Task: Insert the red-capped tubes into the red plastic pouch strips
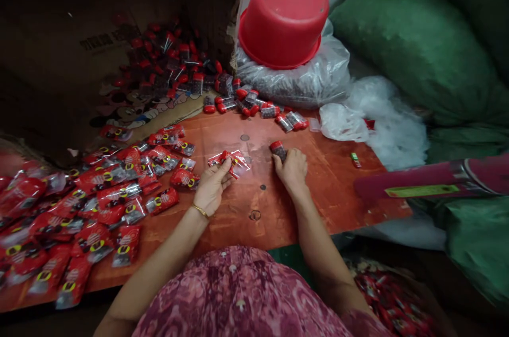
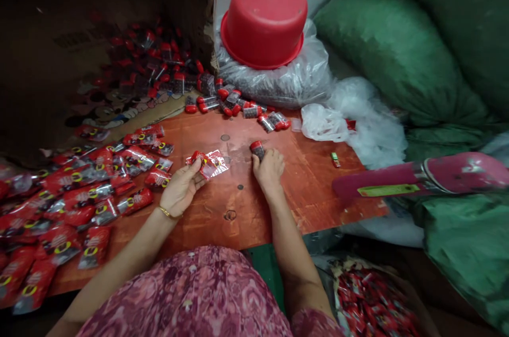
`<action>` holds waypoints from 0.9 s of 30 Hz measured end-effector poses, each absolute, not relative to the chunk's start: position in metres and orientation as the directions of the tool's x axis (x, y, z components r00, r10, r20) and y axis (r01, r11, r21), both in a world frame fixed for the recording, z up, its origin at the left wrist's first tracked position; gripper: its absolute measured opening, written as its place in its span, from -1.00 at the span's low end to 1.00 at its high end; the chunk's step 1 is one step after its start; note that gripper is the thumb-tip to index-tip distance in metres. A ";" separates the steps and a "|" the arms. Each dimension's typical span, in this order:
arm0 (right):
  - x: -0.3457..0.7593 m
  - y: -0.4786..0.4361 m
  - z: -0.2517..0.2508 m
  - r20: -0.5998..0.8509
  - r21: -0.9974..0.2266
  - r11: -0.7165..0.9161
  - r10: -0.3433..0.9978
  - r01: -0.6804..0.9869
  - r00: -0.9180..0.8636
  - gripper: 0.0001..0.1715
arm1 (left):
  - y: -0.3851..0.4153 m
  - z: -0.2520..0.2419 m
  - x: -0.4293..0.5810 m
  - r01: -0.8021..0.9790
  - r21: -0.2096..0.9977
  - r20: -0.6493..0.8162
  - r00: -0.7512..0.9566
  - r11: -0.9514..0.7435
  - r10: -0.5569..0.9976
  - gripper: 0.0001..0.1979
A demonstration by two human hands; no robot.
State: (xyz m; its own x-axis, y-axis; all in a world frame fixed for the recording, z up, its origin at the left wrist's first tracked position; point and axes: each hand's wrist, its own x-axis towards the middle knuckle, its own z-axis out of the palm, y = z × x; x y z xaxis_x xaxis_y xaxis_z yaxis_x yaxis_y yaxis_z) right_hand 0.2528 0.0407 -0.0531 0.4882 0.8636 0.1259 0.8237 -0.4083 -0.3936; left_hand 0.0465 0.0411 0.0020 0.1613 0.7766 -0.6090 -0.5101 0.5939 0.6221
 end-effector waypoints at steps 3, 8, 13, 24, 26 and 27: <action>0.244 0.021 -0.051 0.086 -0.696 -0.233 0.912 0.679 0.401 -0.68 | 0.040 0.003 0.042 -0.527 0.600 -0.618 0.173 0.602 0.767 -0.64; 0.219 -0.021 -0.020 -0.064 -0.981 -0.099 0.977 0.169 0.203 -0.68 | 0.037 0.004 0.038 -0.518 0.609 -0.604 0.187 0.601 0.774 -0.65; 0.199 -0.033 0.001 -0.021 -0.984 -0.043 0.992 0.175 0.125 -0.81 | 0.031 0.005 0.044 -0.467 0.635 -0.607 0.190 0.615 0.771 -0.61; 0.190 -0.037 0.004 -0.042 -0.977 -0.065 0.993 0.201 0.114 -0.85 | 0.032 -0.002 0.042 -0.454 0.752 -0.513 0.053 0.478 0.857 -0.59; 0.189 -0.036 0.004 -0.030 -0.976 -0.057 0.991 0.209 0.130 -0.85 | 0.032 -0.001 0.042 -0.439 0.750 -0.522 0.066 0.495 0.850 -0.59; 0.189 -0.035 0.004 -0.027 -0.976 -0.055 0.991 0.211 0.133 -0.86 | 0.032 0.000 0.042 -0.432 0.751 -0.522 0.075 0.499 0.850 -0.59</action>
State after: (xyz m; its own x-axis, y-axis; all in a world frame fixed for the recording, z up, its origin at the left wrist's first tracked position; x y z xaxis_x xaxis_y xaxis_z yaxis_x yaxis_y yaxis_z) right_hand 0.1890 -0.0347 0.0040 0.1334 0.9907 -0.0272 0.2108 -0.0552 -0.9760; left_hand 0.0418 0.0318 -0.0005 0.0753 0.8498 -0.5217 -0.4319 0.4994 0.7510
